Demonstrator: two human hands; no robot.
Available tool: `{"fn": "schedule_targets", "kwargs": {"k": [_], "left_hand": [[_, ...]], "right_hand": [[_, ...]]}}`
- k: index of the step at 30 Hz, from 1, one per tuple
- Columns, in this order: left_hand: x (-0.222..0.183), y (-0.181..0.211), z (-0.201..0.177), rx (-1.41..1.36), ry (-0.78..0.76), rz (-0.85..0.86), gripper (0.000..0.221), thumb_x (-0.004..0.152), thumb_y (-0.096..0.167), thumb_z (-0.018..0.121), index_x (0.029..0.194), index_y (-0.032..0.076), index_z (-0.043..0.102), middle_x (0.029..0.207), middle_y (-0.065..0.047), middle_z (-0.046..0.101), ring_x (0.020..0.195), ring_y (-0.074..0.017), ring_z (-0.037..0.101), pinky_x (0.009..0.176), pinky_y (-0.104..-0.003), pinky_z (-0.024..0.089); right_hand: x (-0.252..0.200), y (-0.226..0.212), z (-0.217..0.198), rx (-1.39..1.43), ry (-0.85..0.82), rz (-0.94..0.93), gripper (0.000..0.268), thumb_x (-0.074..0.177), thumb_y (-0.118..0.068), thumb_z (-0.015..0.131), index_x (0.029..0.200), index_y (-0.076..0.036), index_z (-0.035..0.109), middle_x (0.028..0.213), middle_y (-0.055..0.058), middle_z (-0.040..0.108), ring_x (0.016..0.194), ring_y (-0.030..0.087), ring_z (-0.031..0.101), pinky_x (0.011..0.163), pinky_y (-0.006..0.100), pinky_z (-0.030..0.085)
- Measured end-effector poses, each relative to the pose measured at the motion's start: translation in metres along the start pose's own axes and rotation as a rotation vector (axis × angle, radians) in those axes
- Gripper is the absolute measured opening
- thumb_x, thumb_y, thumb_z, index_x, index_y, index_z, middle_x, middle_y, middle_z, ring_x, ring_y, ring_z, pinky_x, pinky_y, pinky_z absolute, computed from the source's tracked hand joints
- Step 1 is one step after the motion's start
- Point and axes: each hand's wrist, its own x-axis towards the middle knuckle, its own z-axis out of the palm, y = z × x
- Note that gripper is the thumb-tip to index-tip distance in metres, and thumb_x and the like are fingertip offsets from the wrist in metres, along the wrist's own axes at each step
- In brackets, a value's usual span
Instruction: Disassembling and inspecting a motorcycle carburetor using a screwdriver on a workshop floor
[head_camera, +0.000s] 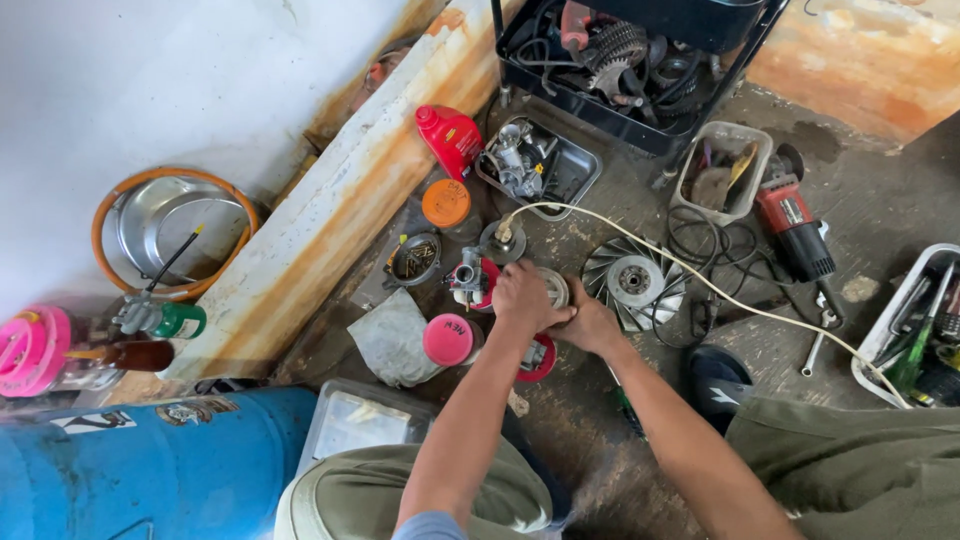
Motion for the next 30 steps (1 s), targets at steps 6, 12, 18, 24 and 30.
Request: {"fn": "schedule_targets", "kwargs": {"k": [6,12,18,24,30], "left_hand": [[0.023,-0.008,0.01,0.079,-0.146,0.256,0.115,0.056,0.016,0.1,0.152,0.03,0.037,0.144,-0.014,0.04,0.125,-0.0498,0.052,0.089,-0.056,0.061],[0.022,-0.007,0.009,0.11,-0.048,0.306,0.111,0.053,0.025,0.101,0.147,0.028,0.041,0.139,-0.018,0.045,0.118,-0.0502,0.057,0.089,-0.054,0.062],[0.024,-0.008,0.032,0.074,0.149,0.299,0.102,0.048,0.062,0.093,0.125,0.011,0.048,0.118,-0.022,0.054,0.101,-0.0489,0.065,0.086,-0.057,0.06],[0.031,-0.007,0.047,0.075,0.265,0.221,0.109,0.047,0.075,0.085,0.122,0.006,0.047,0.104,-0.016,0.056,0.089,-0.0442,0.072,0.083,-0.05,0.061],[0.027,0.007,0.05,0.15,0.356,0.047,0.116,0.052,0.091,0.059,0.123,0.0,0.054,0.096,-0.007,0.064,0.084,-0.0258,0.075,0.074,-0.037,0.061]], "right_hand": [[0.026,0.026,0.014,-0.018,-0.022,0.043,0.117,0.058,-0.065,0.089,0.154,-0.028,0.035,0.127,0.025,0.069,0.122,0.048,0.064,0.101,0.057,0.051],[0.03,0.039,0.026,0.019,0.039,0.064,0.109,0.056,-0.068,0.089,0.148,-0.035,0.04,0.126,0.02,0.07,0.122,0.045,0.064,0.102,0.056,0.05],[0.011,0.02,0.019,0.078,0.099,0.126,0.092,0.07,-0.054,0.083,0.149,-0.035,0.039,0.128,0.025,0.068,0.124,0.047,0.061,0.104,0.058,0.049],[0.01,0.014,0.02,0.131,0.116,0.141,0.095,0.067,-0.053,0.081,0.15,-0.036,0.036,0.133,0.021,0.066,0.127,0.045,0.06,0.105,0.057,0.049],[0.01,0.016,0.023,0.103,0.106,0.157,0.098,0.067,-0.052,0.084,0.15,-0.04,0.034,0.133,0.02,0.067,0.126,0.043,0.061,0.104,0.056,0.05]]}}
